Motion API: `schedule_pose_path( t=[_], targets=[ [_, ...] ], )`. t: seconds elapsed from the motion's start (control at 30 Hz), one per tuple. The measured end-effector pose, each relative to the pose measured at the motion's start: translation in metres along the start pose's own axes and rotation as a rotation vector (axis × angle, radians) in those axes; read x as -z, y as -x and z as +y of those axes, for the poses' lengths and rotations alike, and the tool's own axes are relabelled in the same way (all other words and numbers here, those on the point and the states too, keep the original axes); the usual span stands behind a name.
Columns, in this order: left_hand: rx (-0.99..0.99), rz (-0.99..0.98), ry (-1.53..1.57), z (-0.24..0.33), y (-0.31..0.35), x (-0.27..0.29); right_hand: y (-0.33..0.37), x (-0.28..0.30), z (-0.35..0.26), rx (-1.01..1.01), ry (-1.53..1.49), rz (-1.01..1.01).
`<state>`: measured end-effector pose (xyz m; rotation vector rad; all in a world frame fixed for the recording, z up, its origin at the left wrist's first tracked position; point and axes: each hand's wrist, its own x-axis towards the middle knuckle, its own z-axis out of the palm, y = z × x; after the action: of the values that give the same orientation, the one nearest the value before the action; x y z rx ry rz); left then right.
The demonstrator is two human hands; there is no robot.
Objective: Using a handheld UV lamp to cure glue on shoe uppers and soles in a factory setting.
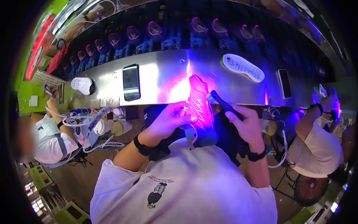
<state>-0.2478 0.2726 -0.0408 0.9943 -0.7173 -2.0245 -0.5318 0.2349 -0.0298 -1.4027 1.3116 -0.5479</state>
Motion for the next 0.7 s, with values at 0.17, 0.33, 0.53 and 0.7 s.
schedule_pose_path(
  t=[0.17,0.33,0.53,0.7],
  targets=[
    [-0.098,0.099,-0.124,0.010,-0.007,0.006,0.003,0.006,0.009,-0.036,-0.128,-0.119],
    [-0.151,0.163,-0.191,0.017,-0.019,0.006,0.012,0.028,0.006,0.011,-0.058,-0.196],
    [-0.164,0.298,-0.129,0.010,-0.034,0.006,0.028,0.034,0.015,0.036,0.157,-0.091],
    [-0.074,0.340,-0.028,0.011,-0.036,-0.003,0.029,0.024,0.015,0.115,0.101,0.034]
  ],
)
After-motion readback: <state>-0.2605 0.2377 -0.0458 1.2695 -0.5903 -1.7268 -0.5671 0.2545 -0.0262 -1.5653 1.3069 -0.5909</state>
